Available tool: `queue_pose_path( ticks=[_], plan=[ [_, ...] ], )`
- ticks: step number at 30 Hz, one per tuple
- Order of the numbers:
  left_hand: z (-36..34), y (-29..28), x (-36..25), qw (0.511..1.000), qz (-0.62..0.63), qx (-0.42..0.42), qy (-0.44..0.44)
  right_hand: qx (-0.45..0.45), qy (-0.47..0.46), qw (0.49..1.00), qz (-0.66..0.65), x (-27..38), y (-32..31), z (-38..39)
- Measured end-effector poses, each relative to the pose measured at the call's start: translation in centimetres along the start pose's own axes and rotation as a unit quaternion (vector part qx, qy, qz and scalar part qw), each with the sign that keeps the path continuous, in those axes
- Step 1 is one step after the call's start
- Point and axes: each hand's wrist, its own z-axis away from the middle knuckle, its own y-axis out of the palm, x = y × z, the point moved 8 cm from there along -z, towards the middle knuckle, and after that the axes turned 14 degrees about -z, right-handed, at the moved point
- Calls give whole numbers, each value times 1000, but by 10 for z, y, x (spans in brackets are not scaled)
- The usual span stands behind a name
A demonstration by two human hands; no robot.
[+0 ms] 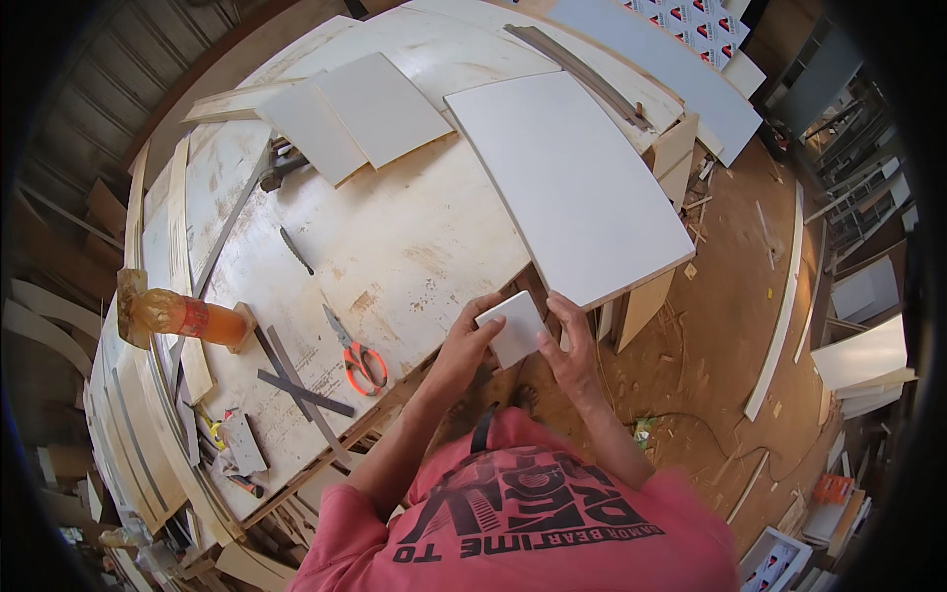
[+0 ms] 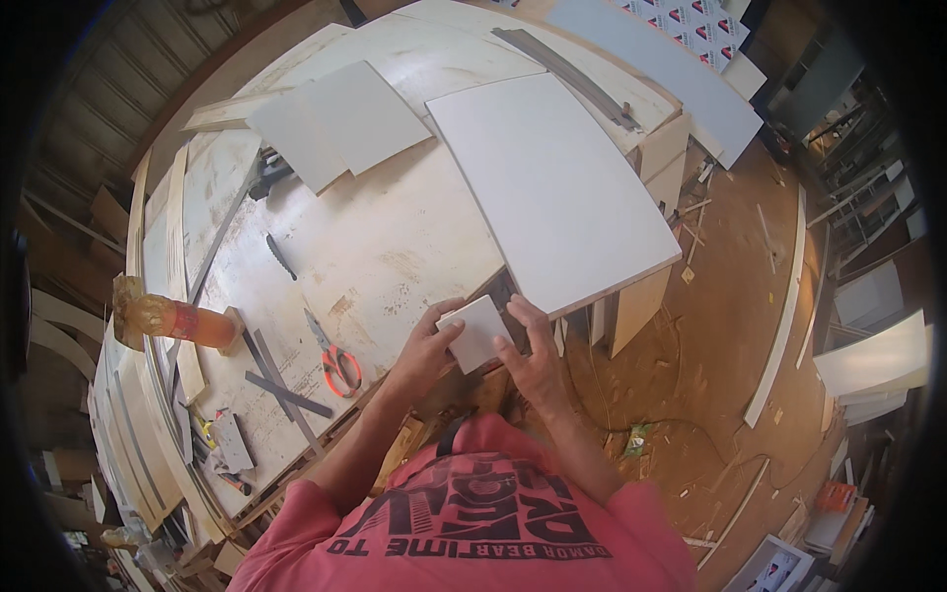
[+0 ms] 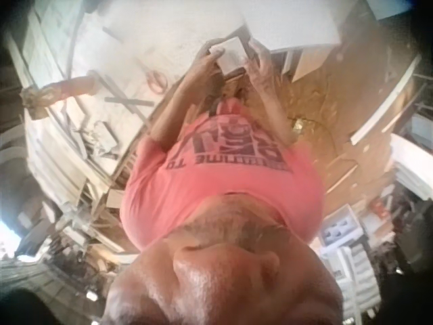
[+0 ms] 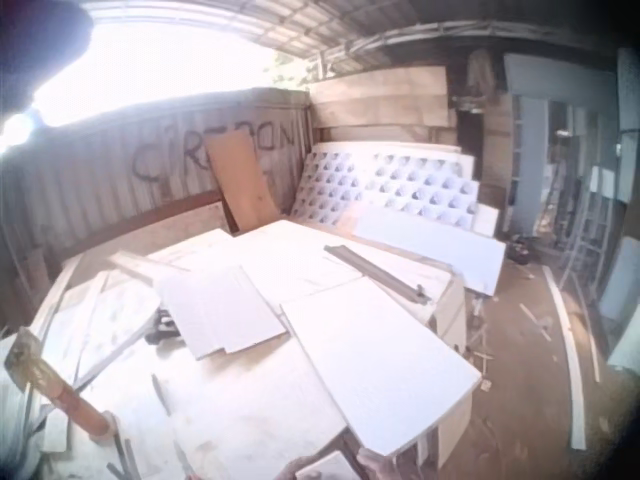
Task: The person applies a brown edging strip to a white wooden board, using a small white block to press the strip into place and then handling a long wooden veneer.
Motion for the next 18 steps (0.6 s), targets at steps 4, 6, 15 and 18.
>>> queue_pose_path(
  ticks=[4, 6, 15, 18],
  plan=[
    [-7, -100, 44, 984, 112, -139, -3, -341, 185, 919, -69, -119, -92, 39],
    [-16, -145, 53, 979, 61, -192, 9, -394, 260, 863, -178, -161, -113, 53],
    [-58, -213, 63, 896, -340, -276, 70, -426, 280, 731, -454, -213, -108, 14],
    [-42, -198, 45, 819, -477, -313, 67, -382, 254, 746, -483, -181, -107, -10]
  ],
)
